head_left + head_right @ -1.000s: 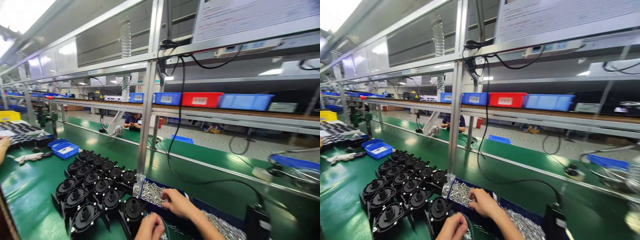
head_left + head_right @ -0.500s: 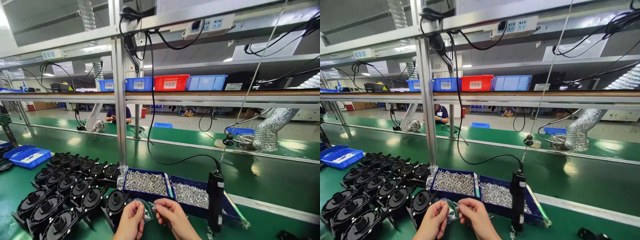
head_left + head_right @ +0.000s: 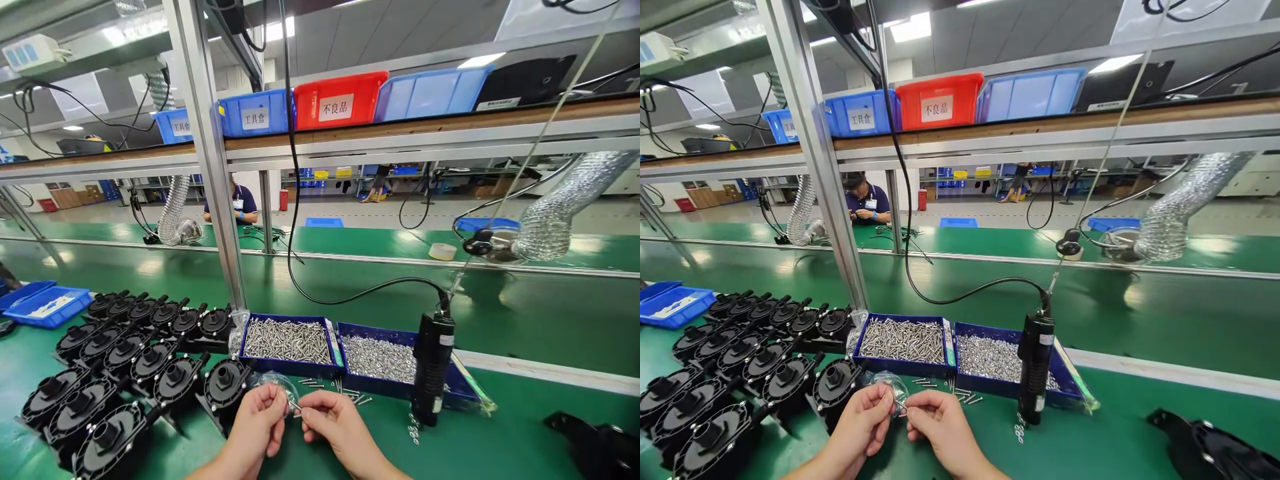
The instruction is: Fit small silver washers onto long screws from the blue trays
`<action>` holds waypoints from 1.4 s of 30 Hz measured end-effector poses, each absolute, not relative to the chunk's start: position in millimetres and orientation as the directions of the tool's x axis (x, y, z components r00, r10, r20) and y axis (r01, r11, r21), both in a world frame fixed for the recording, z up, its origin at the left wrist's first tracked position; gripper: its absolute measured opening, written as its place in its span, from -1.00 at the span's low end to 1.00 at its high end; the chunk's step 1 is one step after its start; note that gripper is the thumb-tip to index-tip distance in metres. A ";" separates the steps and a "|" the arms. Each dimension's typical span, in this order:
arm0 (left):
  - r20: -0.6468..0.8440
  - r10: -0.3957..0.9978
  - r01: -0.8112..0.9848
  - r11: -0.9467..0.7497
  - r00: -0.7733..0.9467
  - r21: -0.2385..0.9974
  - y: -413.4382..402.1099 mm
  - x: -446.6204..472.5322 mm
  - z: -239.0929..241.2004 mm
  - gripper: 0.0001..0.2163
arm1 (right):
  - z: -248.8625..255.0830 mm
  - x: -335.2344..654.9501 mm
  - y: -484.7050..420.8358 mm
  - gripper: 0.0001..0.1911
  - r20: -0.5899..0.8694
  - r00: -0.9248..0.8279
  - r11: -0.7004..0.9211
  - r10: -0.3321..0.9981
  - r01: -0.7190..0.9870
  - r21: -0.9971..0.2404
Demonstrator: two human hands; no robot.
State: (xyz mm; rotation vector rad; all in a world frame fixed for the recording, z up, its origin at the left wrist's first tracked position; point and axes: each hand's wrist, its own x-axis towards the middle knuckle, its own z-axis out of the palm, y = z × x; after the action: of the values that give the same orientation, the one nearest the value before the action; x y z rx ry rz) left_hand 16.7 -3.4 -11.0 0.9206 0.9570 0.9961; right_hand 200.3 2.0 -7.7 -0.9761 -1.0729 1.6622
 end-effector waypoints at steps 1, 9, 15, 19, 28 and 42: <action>-0.213 0.948 -0.243 0.269 0.236 0.932 -3.9 16.8 -9.7 -0.49 | -7.9 200.9 1.4 -0.40 -0.131 -0.285 -0.207 0.949 -0.258 -0.944; -0.163 0.976 -0.103 0.179 0.145 0.979 -8.0 20.2 0.4 -0.43 | -10.2 195.2 -1.0 -0.40 -0.122 -0.270 -0.189 0.955 -0.238 -0.953; -0.059 0.990 -0.038 0.064 0.126 0.997 -10.2 19.4 -1.9 -0.50 | -11.3 185.7 -6.4 -0.38 -0.140 -0.265 -0.201 0.954 -0.220 -0.955; 0.010 0.994 0.000 -0.010 0.106 1.000 -10.5 18.4 -6.7 -0.58 | -11.5 184.1 -8.2 -0.40 -0.132 -0.290 -0.208 0.948 -0.251 -0.945; 0.340 0.908 0.355 -0.410 0.243 0.840 -17.5 13.5 13.1 -0.71 | -6.0 188.8 -5.2 -0.37 -0.138 -0.328 -0.234 0.934 -0.274 -0.933; -0.207 0.969 -0.140 0.226 0.138 0.964 -8.3 21.1 -3.8 -0.43 | -14.2 198.8 2.4 -0.42 -0.076 -0.234 -0.145 0.969 -0.294 -0.945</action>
State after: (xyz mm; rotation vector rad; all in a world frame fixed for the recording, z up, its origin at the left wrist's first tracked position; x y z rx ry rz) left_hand 21.1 -8.3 -3.8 0.9934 1.1038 1.0308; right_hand 198.8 2.4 -14.2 -0.9372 -1.0683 1.5859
